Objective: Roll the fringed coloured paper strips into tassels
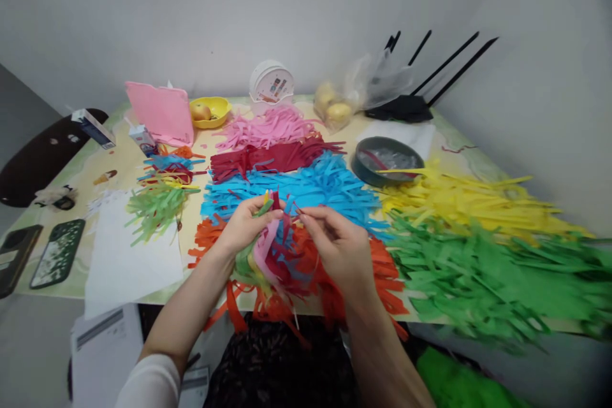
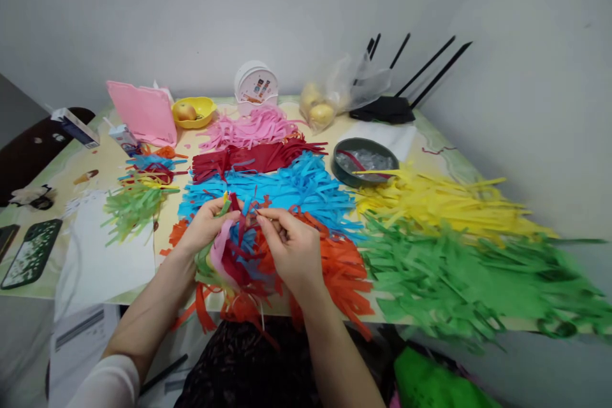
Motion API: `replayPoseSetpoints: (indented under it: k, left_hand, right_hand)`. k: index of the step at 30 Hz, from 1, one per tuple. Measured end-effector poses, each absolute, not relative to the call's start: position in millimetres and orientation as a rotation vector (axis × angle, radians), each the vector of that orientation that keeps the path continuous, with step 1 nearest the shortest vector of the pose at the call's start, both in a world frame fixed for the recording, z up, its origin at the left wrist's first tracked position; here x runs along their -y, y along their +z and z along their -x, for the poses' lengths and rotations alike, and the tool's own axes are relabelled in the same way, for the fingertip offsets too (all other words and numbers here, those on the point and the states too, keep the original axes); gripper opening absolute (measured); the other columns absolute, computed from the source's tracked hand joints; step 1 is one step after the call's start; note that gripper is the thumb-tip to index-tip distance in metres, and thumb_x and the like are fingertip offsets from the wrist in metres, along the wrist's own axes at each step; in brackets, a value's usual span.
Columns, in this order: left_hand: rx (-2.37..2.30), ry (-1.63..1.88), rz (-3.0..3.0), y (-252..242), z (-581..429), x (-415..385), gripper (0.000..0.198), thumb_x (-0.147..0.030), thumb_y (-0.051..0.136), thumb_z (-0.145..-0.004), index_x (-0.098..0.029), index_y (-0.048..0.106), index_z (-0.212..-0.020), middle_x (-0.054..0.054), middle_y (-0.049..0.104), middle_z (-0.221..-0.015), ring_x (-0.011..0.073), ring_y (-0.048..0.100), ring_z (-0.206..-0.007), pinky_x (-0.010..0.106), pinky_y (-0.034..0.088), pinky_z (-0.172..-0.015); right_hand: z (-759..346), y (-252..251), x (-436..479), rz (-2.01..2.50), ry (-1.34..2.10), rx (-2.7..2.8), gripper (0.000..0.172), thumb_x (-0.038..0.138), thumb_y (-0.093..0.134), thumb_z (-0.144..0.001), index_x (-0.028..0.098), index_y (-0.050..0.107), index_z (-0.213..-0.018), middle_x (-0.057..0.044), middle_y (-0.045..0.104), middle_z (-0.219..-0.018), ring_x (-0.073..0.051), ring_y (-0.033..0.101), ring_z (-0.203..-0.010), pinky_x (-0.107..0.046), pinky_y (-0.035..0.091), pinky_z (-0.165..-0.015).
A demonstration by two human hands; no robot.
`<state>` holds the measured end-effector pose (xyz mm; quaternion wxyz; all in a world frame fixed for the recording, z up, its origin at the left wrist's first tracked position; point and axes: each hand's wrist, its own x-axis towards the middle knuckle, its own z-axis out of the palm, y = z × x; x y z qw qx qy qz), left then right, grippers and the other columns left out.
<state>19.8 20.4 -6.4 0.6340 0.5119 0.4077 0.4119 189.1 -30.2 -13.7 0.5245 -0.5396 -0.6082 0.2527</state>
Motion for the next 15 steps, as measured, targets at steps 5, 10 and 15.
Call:
replayPoseSetpoints:
  k: [5,10,15]
  left_hand:
    - [-0.878,0.938,-1.201,-6.3,-21.3,-20.4,0.036,-0.044,0.085,-0.062,-0.014,0.072,-0.077,0.000,0.066,-0.073,0.0130,0.055,-0.068,0.025,0.043,-0.071]
    - [-0.848,0.911,-1.248,-7.1,-24.2,-19.1,0.030,-0.033,0.087,-0.060,-0.014,0.069,-0.075,-0.002,0.062,-0.069,0.0112,0.051,-0.066,0.023,0.041,-0.067]
    - [-0.830,0.895,-1.270,-8.0,-22.9,-17.9,0.027,-0.031,0.084,-0.065,-0.015,0.066,-0.078,-0.002,0.061,-0.072,0.0115,0.051,-0.067,0.023,0.040,-0.067]
  right_hand:
    - [-189.5,-12.5,28.4,1.286,0.704,1.436,0.017,0.030,0.062,-0.088,0.019,0.075,-0.090,0.002,0.063,-0.061,-0.011,0.050,-0.052,-0.023,0.040,-0.052]
    - [-190.0,-11.8,23.8,1.119,1.145,1.281,0.032,0.035,0.067,-0.082,0.019,0.068,-0.110,0.008,0.052,-0.053,-0.009,0.046,-0.042,-0.022,0.038,-0.044]
    - [-195.1,-11.7,20.0,1.073,1.367,1.196,0.038,0.041,0.074,-0.076,0.018,0.067,-0.105,0.006,0.060,-0.052,-0.010,0.052,-0.041,-0.022,0.044,-0.042]
